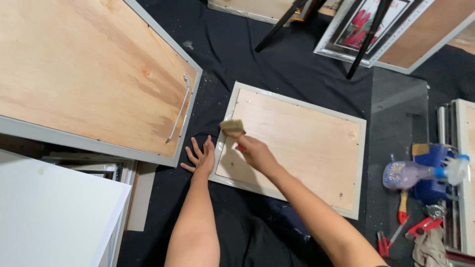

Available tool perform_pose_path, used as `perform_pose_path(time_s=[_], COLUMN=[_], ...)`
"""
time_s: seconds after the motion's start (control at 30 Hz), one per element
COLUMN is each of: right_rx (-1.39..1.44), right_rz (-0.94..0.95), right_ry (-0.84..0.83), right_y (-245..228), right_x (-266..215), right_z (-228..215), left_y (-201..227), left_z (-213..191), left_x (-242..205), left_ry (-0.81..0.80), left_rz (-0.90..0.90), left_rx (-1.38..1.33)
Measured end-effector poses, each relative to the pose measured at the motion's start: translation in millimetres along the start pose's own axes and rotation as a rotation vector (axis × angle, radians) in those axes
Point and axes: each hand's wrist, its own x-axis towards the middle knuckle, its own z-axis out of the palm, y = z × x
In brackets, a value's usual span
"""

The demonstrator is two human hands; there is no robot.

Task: Cleaning a picture frame and securing a wooden backing board into it using a point driver.

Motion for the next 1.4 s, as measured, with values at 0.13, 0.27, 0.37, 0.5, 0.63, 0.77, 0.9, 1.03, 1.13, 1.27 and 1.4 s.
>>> perform_pose_path(time_s=[0.13, 0.27, 0.37, 0.5, 0.63, 0.77, 0.9, 1.03, 1.13, 1.27, 1.4], right_rx=[0.020, 0.380, 0.597, 0.785, 0.716, 0.507, -0.049, -0.368, -0.408, -0.294, -0.329], right_rz=[0.017, 0.470, 0.841, 0.968, 0.977, 1.074, 1.171, 0.974, 0.802, 1.085, 1.139], right_ry=[-0.124, -0.105, 0.105, 0.363, 0.503, 0.596, 0.541, 0.460, 0.341, -0.042, -0.379], right_y=[-24.2, -43.7, -25.3, 9.3, 80.8, 119.9, 136.8, 142.2, 195.7, 286.6, 343.5], right_x=[-71.3, -98.4, -110.3, -148.3, -218.8, -297.4, -354.3, -384.0, -412.7, -441.0, -456.0], right_z=[17.6, -1.0, 12.2, 12.5, -34.4, -116.3, -191.9, -189.3, -150.1, -87.0, -42.9], left_y=[4.3, -0.9, -1.6, 14.6, 10.6, 22.6, 14.9, 16.4, 11.6, -2.4, -6.3], left_z=[-0.8, 6.2, 20.8, 35.5, 61.1, 91.9, 160.4, 177.1, 172.6, 163.7, 154.1], left_x=[-16.8, -26.6, -20.5, -67.9, -82.0, -129.1, -159.2, -185.5, -190.4, -179.2, -180.5], left_ry=[0.059, 0.151, 0.158, 0.230, 0.319, 0.350, 0.341, 0.235, 0.109, 0.112, 0.095], left_rz=[0.041, 0.045, 0.018, -0.007, 0.027, 0.139, 0.477, 0.797, 0.892, 0.724, 0.583], left_rx=[-0.153, -0.407, -0.365, -0.082, -0.085, -0.046, 0.158, 0.376, 0.541, 0.523, 0.301])
